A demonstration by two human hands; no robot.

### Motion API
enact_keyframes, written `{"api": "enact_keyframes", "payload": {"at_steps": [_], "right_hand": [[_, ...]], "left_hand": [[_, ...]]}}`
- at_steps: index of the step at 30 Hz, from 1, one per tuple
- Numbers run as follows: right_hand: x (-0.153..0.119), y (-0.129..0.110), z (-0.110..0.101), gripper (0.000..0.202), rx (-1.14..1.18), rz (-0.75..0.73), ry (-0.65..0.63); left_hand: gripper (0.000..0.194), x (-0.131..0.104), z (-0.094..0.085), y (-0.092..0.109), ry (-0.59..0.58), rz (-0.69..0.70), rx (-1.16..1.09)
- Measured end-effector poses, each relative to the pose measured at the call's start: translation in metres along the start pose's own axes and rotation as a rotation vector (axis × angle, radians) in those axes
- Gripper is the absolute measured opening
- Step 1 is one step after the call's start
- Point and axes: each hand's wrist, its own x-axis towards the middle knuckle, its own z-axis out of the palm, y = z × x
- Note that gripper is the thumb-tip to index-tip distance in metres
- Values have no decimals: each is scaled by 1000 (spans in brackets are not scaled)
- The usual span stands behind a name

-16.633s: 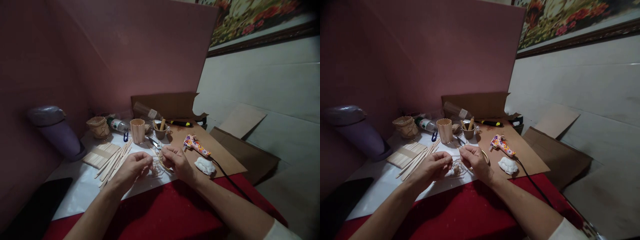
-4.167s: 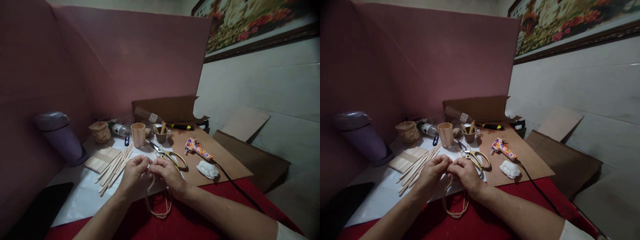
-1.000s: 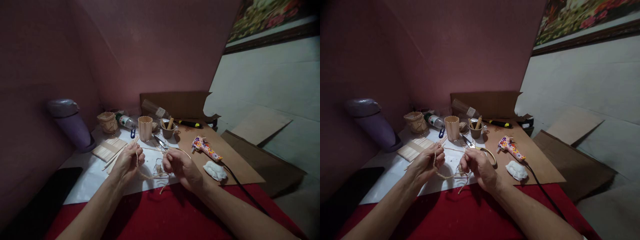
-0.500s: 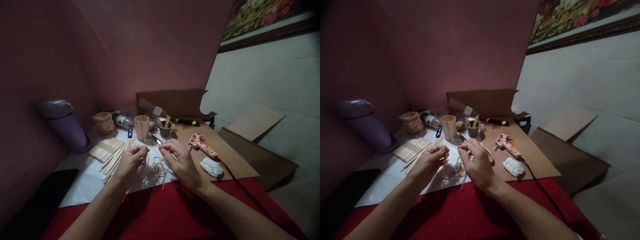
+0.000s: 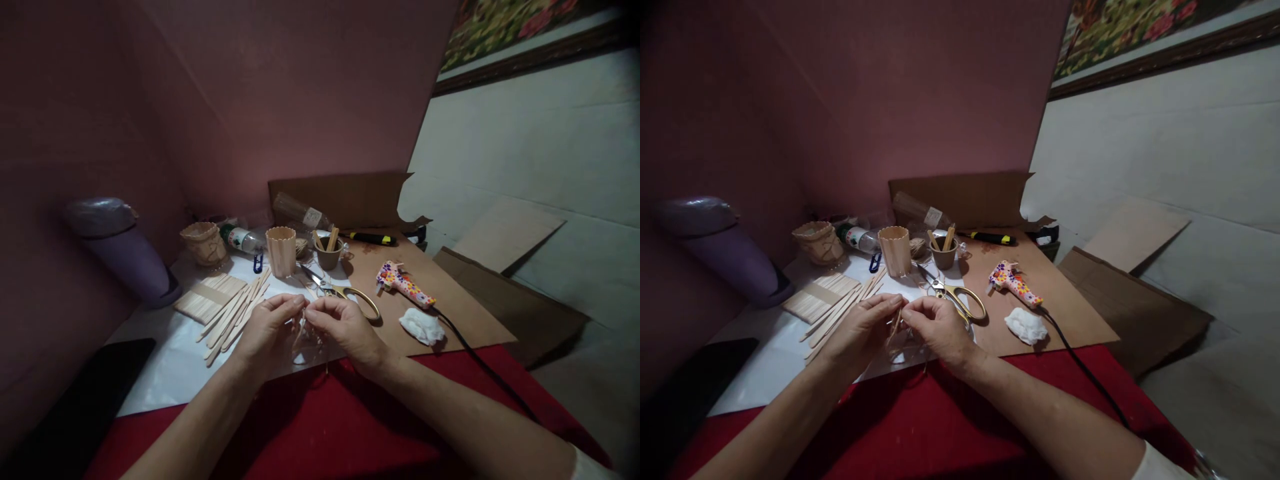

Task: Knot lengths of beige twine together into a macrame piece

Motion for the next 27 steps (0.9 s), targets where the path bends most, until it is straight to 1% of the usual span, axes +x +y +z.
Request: {"api": "enact_keyframes", "payload": {"at_steps": [6, 12, 17, 23, 27], "right_hand": [[3, 3, -1, 24, 45, 62, 5], [3, 6, -1, 20, 128, 133, 31], [6, 9, -2, 17, 171, 159, 21], [5, 9, -2, 13, 165, 147, -7], [6, 5, -4, 10, 124, 165, -66]], "left_hand": [[18, 2, 0, -4, -25, -5, -20], [20, 2, 1, -8, 7, -11, -50], [22, 2, 2, -10, 12, -12, -48], [25, 2, 1, -9, 5, 39, 34], [23, 1, 1, -8, -46, 120, 130]]}}
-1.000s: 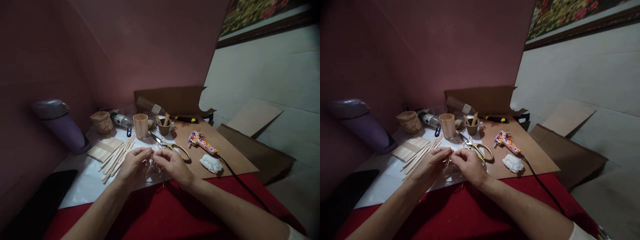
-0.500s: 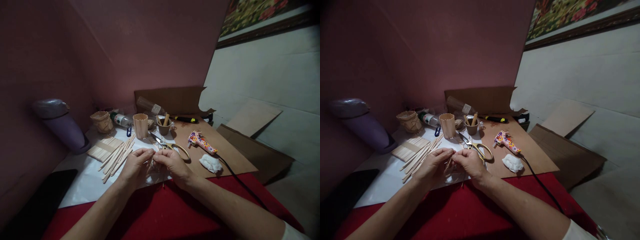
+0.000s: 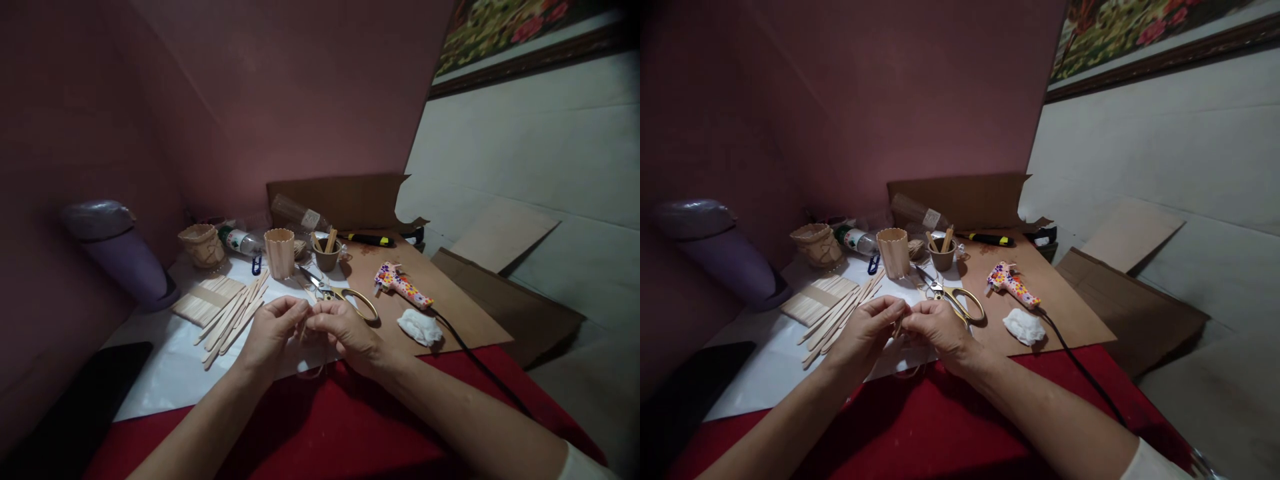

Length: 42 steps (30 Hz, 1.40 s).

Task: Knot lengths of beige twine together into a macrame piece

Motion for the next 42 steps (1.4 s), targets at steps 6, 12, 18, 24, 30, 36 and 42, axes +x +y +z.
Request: {"api": "enact_keyframes", "payload": {"at_steps": [6, 12, 18, 24, 30, 36, 42], "right_hand": [[0, -6, 0, 8, 13, -85, -17], [0, -5, 4, 11, 57, -118, -34], [-1, -11, 4, 10, 131, -109, -30], [-1, -13, -3, 12, 33, -117, -44], [-2, -14, -5, 12, -92, -129, -35], [-7, -21, -4, 7, -294, -99, -72], [-5, -26, -19, 9, -872, -469, 52]], "left_hand": [[24, 0, -2, 1, -36, 144, 93], [23, 1, -4, 1, -64, 155, 111], [23, 0, -2, 6, 3, 161, 84], [25, -1, -2, 10, 42, 165, 73], [24, 0, -3, 9, 55, 177, 68], [26, 1, -4, 11, 82, 164, -4], [26, 6, -13, 18, 159, 191, -85]]}}
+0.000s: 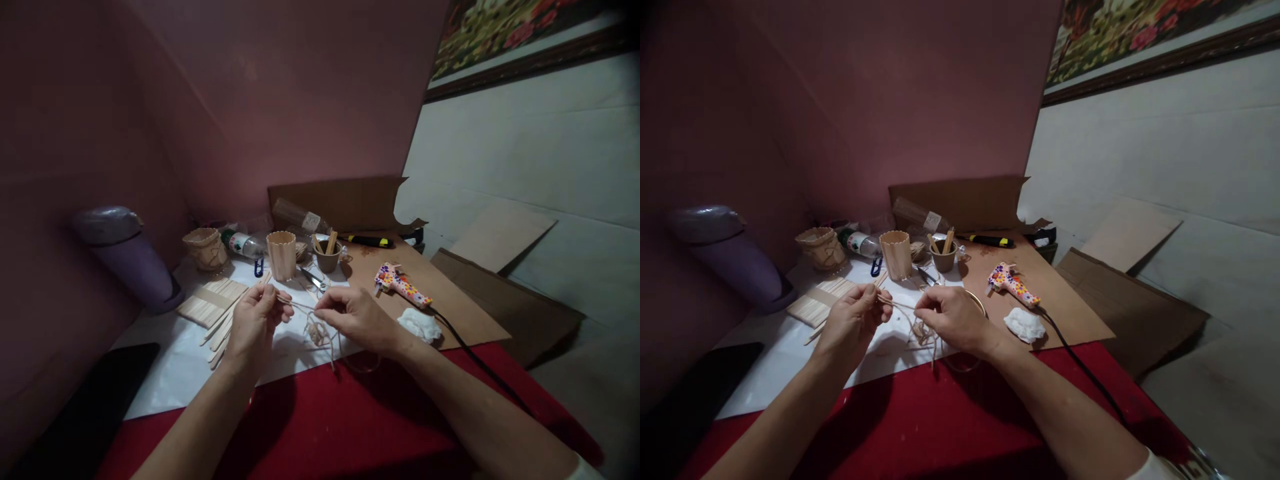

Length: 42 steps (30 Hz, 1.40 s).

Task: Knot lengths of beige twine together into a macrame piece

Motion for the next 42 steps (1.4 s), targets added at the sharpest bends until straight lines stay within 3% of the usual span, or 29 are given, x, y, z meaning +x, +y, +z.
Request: {"api": "enact_keyframes", "payload": {"at_steps": [4, 9, 16, 23, 26, 30, 33, 38, 42], "right_hand": [[-2, 6, -1, 14, -430, -198, 160], [-3, 3, 1, 11, -766, -84, 180], [-2, 7, -10, 21, -752, 42, 39], [-4, 0, -11, 11, -705, 112, 174], [-3, 2, -12, 15, -567, 190, 135], [-3, 11, -14, 7, -525, 23, -18], [-3, 14, -14, 19, -624, -34, -78], [-5, 6, -12, 13, -832, 103, 45], [-6, 1, -10, 9, -871, 119, 100]], "left_hand": [[21, 5, -6, 2, 32, 14, -16], [18, 7, -8, 2, 38, 35, -28], [14, 11, -13, 11, 110, 54, -60], [19, 13, -14, 10, 154, 35, -58], [21, 15, -17, 9, 157, 31, -69], [23, 18, -21, 12, 192, 12, -89], [23, 20, -21, 14, 226, 2, -118], [24, 21, -21, 14, 232, 14, -120], [24, 20, -20, 14, 210, -8, -107]]}}
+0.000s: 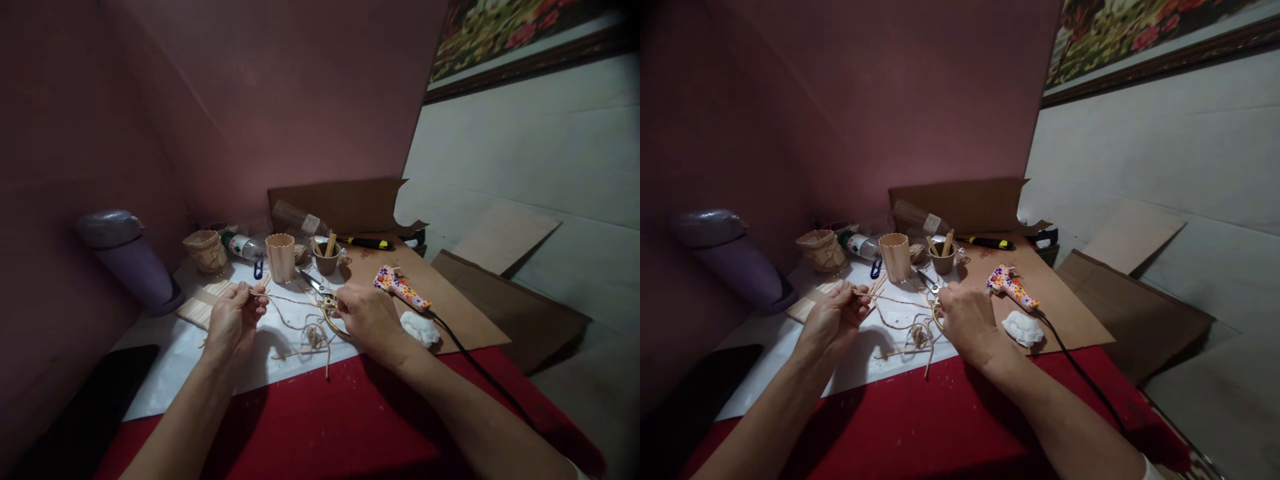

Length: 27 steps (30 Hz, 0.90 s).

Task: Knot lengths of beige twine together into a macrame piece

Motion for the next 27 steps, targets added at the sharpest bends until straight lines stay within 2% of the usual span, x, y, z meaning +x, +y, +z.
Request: {"api": "enact_keyframes", "payload": {"at_steps": [6, 10, 13, 16, 19, 23, 27], "right_hand": [[1, 2, 8, 13, 269, 60, 12], [0, 4, 4, 12, 461, -134, -45], [-3, 3, -1, 27, 385, -255, -90], [-4, 4, -4, 33, 309, -223, -106], [-1, 6, -4, 25, 325, -180, -87], [3, 7, -1, 8, 374, -79, 37], [2, 5, 1, 11, 420, -13, 132]], "left_hand": [[23, 1, -1, 1, 48, 10, -10], [27, 3, -2, 2, 119, 29, -40], [28, 4, -2, 3, 157, 37, -50], [29, 5, -2, 4, 160, 51, -58], [28, 7, -2, 4, 149, 58, -50], [24, 8, -4, 2, 119, 42, -9], [23, 7, -5, 0, 129, 62, 17]]}}
